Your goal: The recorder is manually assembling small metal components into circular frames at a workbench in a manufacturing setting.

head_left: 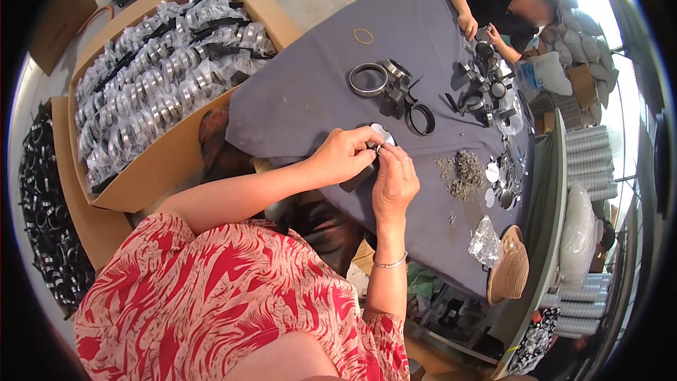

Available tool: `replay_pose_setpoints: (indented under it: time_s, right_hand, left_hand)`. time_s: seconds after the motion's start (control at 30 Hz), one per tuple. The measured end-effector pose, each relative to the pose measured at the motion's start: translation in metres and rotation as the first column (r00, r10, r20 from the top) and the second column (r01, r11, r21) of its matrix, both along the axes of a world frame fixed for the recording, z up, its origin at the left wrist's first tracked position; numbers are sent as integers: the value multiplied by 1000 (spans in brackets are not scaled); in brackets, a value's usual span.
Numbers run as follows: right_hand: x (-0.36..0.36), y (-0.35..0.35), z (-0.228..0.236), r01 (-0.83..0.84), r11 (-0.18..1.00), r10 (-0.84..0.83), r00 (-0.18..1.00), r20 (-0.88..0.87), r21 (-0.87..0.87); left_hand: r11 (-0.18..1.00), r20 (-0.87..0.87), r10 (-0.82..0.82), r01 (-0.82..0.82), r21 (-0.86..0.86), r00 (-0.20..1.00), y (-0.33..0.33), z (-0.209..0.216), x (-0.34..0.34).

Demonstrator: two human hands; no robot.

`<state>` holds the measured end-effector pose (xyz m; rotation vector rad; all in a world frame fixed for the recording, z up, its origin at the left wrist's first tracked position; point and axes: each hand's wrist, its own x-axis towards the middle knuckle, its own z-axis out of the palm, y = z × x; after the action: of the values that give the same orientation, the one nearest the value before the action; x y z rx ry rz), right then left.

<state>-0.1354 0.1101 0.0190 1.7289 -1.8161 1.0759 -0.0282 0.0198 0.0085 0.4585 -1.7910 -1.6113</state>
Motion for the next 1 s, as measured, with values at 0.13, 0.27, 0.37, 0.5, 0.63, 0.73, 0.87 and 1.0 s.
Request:
replay_pose_setpoints:
  time_s: [0.13, 0.27, 0.37, 0.5, 0.63, 0.73, 0.87, 1.0]
  right_hand:
    - [2, -6, -2, 23, 998, -35, 979, -202, -61]
    - [4, -6, -5, 50, 995, -61, 991, -122, -89]
    - [4, -6, -3, 31, 997, -41, 988, -150, -66]
    - [2, -2, 0, 46, 998, -53, 987, -149, -46]
    - [-10, 16, 25, 48, 997, -58, 985, 160, 68]
    - [-46, 42, 30, 282, 959, -254, 803, 539, 33]
    - [-61, 59, 10, 199, 935, -333, 776, 536, 294]
    - [-46, 42, 14, 205, 924, -322, 872, 368, 323]
  left_hand:
    - [998, -15, 47, -48, -34, 999, 0, -2, -1]
    - [998, -53, 49, -50, -33, 997, 2, -2, -2]
    - [1000, -26, 24, -24, -9, 999, 1, -2, -1]
    - [999, -26, 16, -17, -31, 1000, 2, -1, -2]
    - [999, 14, -15, 14, 38, 1000, -3, -8, -2]
    - [996, 18, -4, 2, 86, 1000, -1, 0, 0]
    - [999, 37, -23, 21, 45, 999, -4, -3, -3]
    - [999, 50, -39, 38, 31, 998, -4, -4, -4]
